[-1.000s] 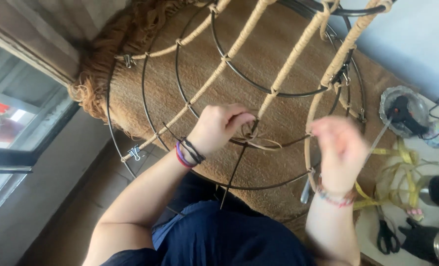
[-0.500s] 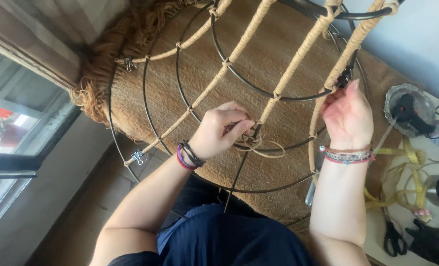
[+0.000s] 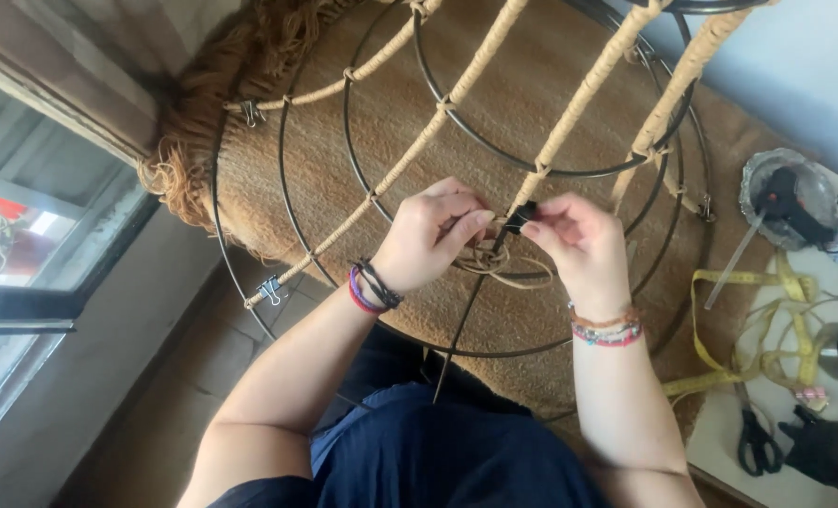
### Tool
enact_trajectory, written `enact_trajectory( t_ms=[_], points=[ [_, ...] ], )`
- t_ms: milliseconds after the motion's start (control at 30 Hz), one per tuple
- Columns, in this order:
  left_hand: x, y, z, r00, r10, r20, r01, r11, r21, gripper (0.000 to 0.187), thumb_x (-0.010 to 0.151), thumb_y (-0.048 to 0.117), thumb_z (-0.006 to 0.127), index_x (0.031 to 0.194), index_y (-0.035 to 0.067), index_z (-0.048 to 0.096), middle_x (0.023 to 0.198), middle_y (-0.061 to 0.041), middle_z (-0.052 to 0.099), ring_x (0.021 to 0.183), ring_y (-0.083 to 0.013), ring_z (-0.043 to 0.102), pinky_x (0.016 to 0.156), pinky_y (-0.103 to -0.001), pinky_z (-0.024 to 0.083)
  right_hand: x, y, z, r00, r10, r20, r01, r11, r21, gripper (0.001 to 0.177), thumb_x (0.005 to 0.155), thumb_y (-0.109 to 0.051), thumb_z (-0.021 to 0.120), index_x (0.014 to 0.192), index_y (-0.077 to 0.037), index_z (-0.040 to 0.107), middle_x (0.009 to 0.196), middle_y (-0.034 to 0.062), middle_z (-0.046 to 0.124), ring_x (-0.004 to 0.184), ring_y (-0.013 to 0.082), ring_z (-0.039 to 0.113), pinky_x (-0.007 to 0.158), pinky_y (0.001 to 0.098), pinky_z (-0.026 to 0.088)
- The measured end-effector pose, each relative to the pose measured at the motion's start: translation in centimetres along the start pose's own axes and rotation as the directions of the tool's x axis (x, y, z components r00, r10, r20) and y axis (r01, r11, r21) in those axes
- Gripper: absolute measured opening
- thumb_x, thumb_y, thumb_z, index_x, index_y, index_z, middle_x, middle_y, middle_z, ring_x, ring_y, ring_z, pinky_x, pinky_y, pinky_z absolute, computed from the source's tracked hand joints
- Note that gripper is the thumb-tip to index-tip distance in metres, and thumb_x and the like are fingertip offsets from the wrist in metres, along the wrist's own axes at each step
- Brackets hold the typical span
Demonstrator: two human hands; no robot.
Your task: Weaving rope around a metal frame to create a furniture piece
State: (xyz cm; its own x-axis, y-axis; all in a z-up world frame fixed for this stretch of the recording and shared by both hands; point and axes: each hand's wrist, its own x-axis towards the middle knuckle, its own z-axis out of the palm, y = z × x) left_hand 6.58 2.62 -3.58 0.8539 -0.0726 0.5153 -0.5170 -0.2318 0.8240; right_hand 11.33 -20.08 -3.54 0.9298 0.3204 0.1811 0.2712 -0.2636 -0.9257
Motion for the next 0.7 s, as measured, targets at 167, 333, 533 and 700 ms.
enact_trajectory(
  t_ms=[167,333,533,700],
  points=[
    [-0.2,0.0,0.1,0.998,0.055,-0.021,-0.055,0.998,0.036,0.029,0.105,0.018,0.058,0.077,0.011,0.065,0.092,-0.010,0.067,0.080,-0.0329,0.069,0.069,-0.035,0.054,0.9,0.8,0.6,0.996,-0.015,0.089,0.004,0.992,0.123,0.022,0.090,-0.010,0.081,0.106,0.000,0.068,0.090,0.0094,0.069,0.085,0.0089,0.066,0.082,0.0287,0.061],
    [-3.4,0.3,-0.7,0.979,0.157,-0.130,-0.104,0.935,0.340,0.026,0.105,0.027,0.057,0.116,0.004,0.063,0.116,-0.020,0.060,0.106,-0.0404,0.064,0.090,-0.049,0.055,-0.4,-1.0,0.2,0.973,-0.157,0.168,0.138,0.983,0.122,0.039,0.099,-0.012,0.064,0.135,0.001,0.055,0.128,0.0257,0.062,0.122,0.0357,0.063,0.104,0.0497,0.051],
    [-9.0,2.1,-3.5,0.934,-0.358,-0.015,0.342,0.878,0.336,0.034,0.097,0.015,0.063,0.122,0.007,0.042,0.084,-0.016,0.069,0.068,-0.0397,0.071,0.063,-0.051,0.056,-3.5,-0.2,-2.9,0.964,-0.244,0.102,0.261,0.824,-0.502,0.021,0.108,-0.004,0.051,0.122,-0.008,0.066,0.122,0.0100,0.070,0.111,0.0313,0.068,0.094,0.0428,0.055],
    [-8.7,1.9,-3.2,0.934,-0.353,-0.058,0.330,0.788,0.520,0.013,0.098,0.016,0.057,0.110,0.020,0.055,0.078,-0.005,0.071,0.076,-0.0340,0.074,0.067,-0.045,0.058,-4.8,1.2,-3.3,0.893,-0.272,0.358,0.436,0.724,-0.535,0.026,0.098,-0.014,0.059,0.121,-0.018,0.071,0.130,0.0004,0.067,0.124,0.0183,0.062,0.118,0.0435,0.030]
  ],
)
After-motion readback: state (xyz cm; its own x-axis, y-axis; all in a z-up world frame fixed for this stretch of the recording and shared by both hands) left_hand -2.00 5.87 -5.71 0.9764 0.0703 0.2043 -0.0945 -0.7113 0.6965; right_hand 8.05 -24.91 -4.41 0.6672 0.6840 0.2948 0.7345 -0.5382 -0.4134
